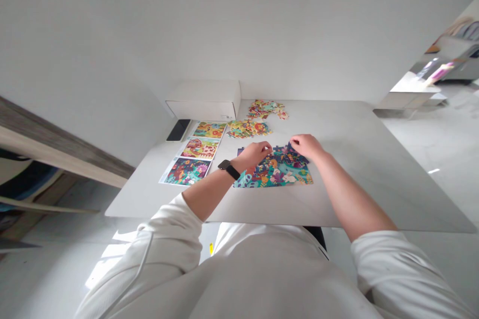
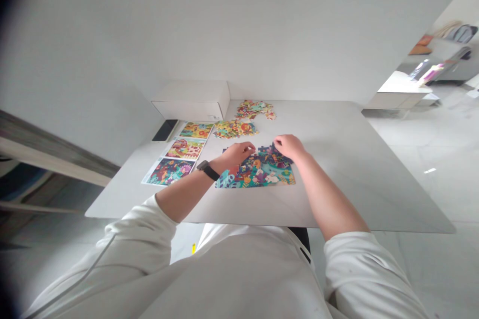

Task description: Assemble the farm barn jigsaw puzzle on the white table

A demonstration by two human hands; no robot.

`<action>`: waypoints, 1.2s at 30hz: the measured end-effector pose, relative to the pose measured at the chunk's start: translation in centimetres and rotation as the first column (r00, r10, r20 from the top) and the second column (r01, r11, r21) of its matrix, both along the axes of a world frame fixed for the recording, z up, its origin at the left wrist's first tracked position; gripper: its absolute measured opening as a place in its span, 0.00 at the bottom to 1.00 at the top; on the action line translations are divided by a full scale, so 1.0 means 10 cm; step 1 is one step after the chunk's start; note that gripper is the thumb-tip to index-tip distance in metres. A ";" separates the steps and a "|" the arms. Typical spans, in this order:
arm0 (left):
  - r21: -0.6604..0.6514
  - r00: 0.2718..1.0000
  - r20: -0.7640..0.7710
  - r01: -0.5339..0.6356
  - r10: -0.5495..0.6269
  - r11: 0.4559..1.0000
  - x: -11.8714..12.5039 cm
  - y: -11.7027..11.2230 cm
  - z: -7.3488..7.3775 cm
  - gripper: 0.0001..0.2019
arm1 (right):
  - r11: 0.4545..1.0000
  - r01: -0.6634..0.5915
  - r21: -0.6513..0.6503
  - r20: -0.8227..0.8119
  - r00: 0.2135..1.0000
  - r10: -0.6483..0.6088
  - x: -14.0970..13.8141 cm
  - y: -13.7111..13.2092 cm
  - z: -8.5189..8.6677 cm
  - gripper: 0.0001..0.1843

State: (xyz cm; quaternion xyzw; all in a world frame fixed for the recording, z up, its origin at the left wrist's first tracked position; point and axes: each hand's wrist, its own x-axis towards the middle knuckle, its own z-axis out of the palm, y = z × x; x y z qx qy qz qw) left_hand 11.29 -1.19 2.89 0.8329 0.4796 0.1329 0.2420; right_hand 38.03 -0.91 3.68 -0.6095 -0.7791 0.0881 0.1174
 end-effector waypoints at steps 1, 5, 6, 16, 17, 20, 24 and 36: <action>-0.011 1.000 0.023 0.000 0.000 1.000 0.02 -0.02 -0.01 0.16 | 1.000 0.021 0.016 -0.027 0.999 -0.020 -0.01 0.00 0.01 0.16; 0.090 0.999 0.054 -0.012 0.007 0.996 -0.03 0.04 -0.02 0.15 | 0.998 0.031 -0.053 -0.052 0.998 -0.034 -0.03 0.01 0.02 0.15; 0.127 0.998 0.061 -0.035 0.027 0.991 -0.11 0.09 -0.01 0.15 | 0.997 0.040 -0.058 -0.043 0.998 -0.042 -0.01 0.01 0.01 0.15; -0.375 0.807 0.317 -0.375 0.498 0.848 -1.36 0.05 -0.22 0.24 | 0.920 0.196 -0.338 -0.393 0.859 -0.328 0.77 -0.53 -0.37 0.23; -0.374 0.816 0.325 -0.353 0.477 0.858 -1.38 0.01 -0.25 0.27 | 0.922 0.178 -0.344 -0.399 0.861 -0.315 0.80 -0.58 -0.40 0.23; -0.218 0.919 0.227 -0.276 0.323 0.936 -1.31 -0.03 -0.27 0.38 | 0.957 0.097 -0.275 -0.326 0.927 -0.188 0.76 -0.68 -0.41 0.26; 0.017 0.994 -0.078 -0.069 0.070 0.997 -1.14 0.13 -0.15 0.47 | 0.981 -0.054 -0.187 -0.165 0.986 0.023 0.55 -0.79 -0.31 0.26; -0.085 0.967 -0.252 0.012 -0.033 0.996 -1.05 0.44 0.12 0.15 | 0.977 -0.169 -0.127 -0.024 0.986 0.168 0.43 -1.11 -0.42 0.28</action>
